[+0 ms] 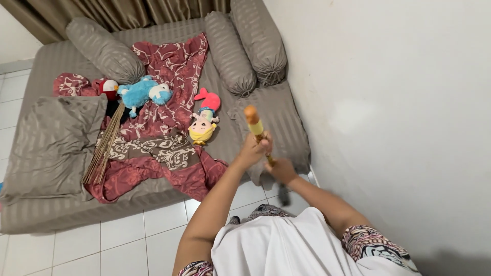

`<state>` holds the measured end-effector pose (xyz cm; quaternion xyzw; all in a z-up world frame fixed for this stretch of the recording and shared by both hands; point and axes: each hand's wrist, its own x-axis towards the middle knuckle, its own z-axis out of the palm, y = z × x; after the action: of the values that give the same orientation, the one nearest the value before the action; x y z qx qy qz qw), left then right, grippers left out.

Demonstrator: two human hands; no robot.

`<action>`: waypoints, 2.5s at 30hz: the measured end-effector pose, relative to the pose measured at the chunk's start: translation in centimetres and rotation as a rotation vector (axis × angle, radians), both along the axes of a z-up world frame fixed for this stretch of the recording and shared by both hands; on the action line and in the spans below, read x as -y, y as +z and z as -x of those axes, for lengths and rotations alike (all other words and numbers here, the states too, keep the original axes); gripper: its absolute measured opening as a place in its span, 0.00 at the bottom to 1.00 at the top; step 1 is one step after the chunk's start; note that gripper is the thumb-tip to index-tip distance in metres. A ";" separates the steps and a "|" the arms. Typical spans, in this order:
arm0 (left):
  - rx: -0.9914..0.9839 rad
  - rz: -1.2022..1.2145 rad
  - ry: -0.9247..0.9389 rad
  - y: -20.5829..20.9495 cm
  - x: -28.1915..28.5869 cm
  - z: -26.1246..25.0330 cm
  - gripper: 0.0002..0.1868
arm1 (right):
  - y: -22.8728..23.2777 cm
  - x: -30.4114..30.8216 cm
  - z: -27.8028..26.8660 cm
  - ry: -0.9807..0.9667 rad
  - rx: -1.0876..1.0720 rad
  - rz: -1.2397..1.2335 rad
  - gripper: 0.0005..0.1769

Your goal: The recorder is sweeping the floor and corners of the bedroom using a broom.

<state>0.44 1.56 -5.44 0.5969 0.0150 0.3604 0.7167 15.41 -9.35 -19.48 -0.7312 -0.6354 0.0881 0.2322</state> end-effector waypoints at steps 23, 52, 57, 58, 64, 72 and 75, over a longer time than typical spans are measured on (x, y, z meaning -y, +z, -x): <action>-0.558 -0.222 0.236 3.0 4.1 0.9 0.18 | -15.0 -2.4 6.7 0.302 -0.658 -0.082 0.21; -0.231 0.026 0.060 -5.8 1.0 1.7 0.20 | -3.0 -0.1 -3.0 -0.014 -0.088 0.042 0.08; -0.418 0.064 0.177 -2.9 1.7 3.0 0.23 | -6.7 -0.8 -0.6 0.037 -0.252 -0.061 0.09; -0.419 0.066 0.176 -2.2 2.2 3.0 0.23 | -8.2 -0.5 0.2 0.037 -0.253 -0.058 0.09; -0.719 -0.030 0.315 4.8 4.5 4.6 0.24 | -7.8 -1.6 7.7 0.244 -0.691 -0.074 0.12; -0.887 -0.201 0.274 7.6 5.1 4.4 0.25 | -14.9 -3.8 13.9 0.520 -0.613 0.021 0.20; -0.847 -0.177 0.246 9.6 5.5 4.7 0.20 | -14.2 -3.6 15.3 0.550 -0.588 0.080 0.16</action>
<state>-4.30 -3.89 4.14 0.7445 0.3471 0.1669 0.5453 0.11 -5.76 -33.67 -0.4861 -0.7097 0.3771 0.3433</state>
